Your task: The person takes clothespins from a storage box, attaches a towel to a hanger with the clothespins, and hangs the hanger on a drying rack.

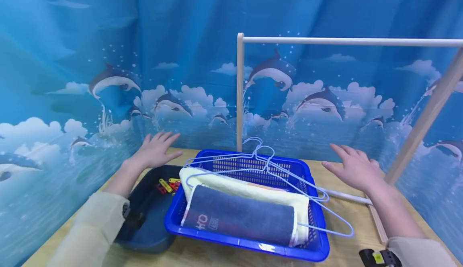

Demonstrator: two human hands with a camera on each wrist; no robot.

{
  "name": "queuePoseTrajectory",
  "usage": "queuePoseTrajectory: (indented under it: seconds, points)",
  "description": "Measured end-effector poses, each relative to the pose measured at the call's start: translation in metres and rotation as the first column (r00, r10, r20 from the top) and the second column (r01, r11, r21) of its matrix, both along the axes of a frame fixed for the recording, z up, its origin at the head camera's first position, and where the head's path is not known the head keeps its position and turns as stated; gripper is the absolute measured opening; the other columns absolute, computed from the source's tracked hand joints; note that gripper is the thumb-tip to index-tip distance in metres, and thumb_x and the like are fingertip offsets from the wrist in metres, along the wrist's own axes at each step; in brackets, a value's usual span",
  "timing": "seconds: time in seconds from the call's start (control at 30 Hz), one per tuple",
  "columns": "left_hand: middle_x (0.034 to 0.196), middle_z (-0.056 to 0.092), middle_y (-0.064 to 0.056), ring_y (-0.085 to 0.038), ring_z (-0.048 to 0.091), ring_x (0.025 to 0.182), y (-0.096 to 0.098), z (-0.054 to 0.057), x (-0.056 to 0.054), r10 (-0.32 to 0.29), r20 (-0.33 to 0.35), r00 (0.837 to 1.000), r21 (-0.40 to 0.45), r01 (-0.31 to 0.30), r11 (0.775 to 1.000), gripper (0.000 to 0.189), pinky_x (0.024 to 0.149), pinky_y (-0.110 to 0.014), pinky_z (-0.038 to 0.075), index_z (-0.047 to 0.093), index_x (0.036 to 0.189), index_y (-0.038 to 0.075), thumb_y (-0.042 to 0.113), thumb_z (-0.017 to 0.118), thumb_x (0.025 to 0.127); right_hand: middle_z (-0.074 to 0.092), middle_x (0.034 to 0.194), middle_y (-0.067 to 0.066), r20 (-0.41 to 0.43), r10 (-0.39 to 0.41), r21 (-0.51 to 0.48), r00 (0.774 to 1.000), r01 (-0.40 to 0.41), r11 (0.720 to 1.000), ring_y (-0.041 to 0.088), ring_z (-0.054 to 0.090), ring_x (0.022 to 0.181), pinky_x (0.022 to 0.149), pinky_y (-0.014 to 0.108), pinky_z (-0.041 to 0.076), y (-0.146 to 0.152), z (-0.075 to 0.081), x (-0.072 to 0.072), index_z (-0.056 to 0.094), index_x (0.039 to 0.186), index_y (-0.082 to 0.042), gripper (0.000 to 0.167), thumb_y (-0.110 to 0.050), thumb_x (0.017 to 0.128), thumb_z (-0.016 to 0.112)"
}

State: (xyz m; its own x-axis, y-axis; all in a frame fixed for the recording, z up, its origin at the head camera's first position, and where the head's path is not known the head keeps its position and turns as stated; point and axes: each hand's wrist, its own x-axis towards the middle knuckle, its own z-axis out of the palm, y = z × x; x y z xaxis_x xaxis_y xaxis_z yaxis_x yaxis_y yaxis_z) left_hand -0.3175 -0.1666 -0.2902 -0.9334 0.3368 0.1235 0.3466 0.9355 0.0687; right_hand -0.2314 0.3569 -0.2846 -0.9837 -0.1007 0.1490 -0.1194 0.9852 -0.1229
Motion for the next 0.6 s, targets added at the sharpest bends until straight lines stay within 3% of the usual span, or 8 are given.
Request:
queuePoseTrajectory:
  seconds: [0.13, 0.4, 0.6]
  points:
    - [0.147, 0.03, -0.017, -0.039, 0.022, 0.134, 0.004, 0.003, 0.004, -0.014, 0.045, 0.999, -0.006, 0.015, 1.0, 0.067, 0.104, -0.062, 0.008, 0.033, 0.144, 0.013, 0.055, 0.041, 0.092, 0.03, 0.132, 0.04, 0.053, 0.039, -0.014, 0.998, -0.038, 0.999, 0.06, 0.032, 0.113, 0.078, 0.07, 0.033, -0.007, 0.005, 0.007, 0.032, 0.139, 0.005, 0.08, -0.059, 0.091, 0.038]
    - [0.134, 0.048, -0.015, -0.035, 0.042, 0.124, 0.015, 0.004, 0.022, -0.07, 0.166, 0.984, 0.026, 0.066, 0.997, 0.055, 0.098, -0.054, 0.033, 0.05, 0.133, 0.009, 0.047, 0.047, 0.093, 0.042, 0.127, 0.036, 0.064, 0.128, 0.024, 0.99, -0.13, 0.991, 0.054, 0.043, 0.11, 0.073, 0.06, 0.042, -0.031, 0.008, 0.024, 0.043, 0.134, 0.003, 0.067, -0.05, 0.094, 0.044]
    - [0.115, 0.06, -0.009, -0.025, 0.057, 0.104, 0.027, 0.008, 0.037, -0.203, 0.142, 0.969, -0.002, 0.205, 0.979, 0.038, 0.085, -0.042, 0.047, 0.062, 0.117, 0.008, 0.035, 0.056, 0.092, 0.048, 0.126, 0.031, 0.068, 0.209, 0.045, 0.975, -0.212, 0.976, 0.051, 0.045, 0.111, 0.083, 0.062, 0.039, -0.052, 0.013, 0.031, 0.049, 0.131, 0.0, 0.058, -0.044, 0.092, 0.051]
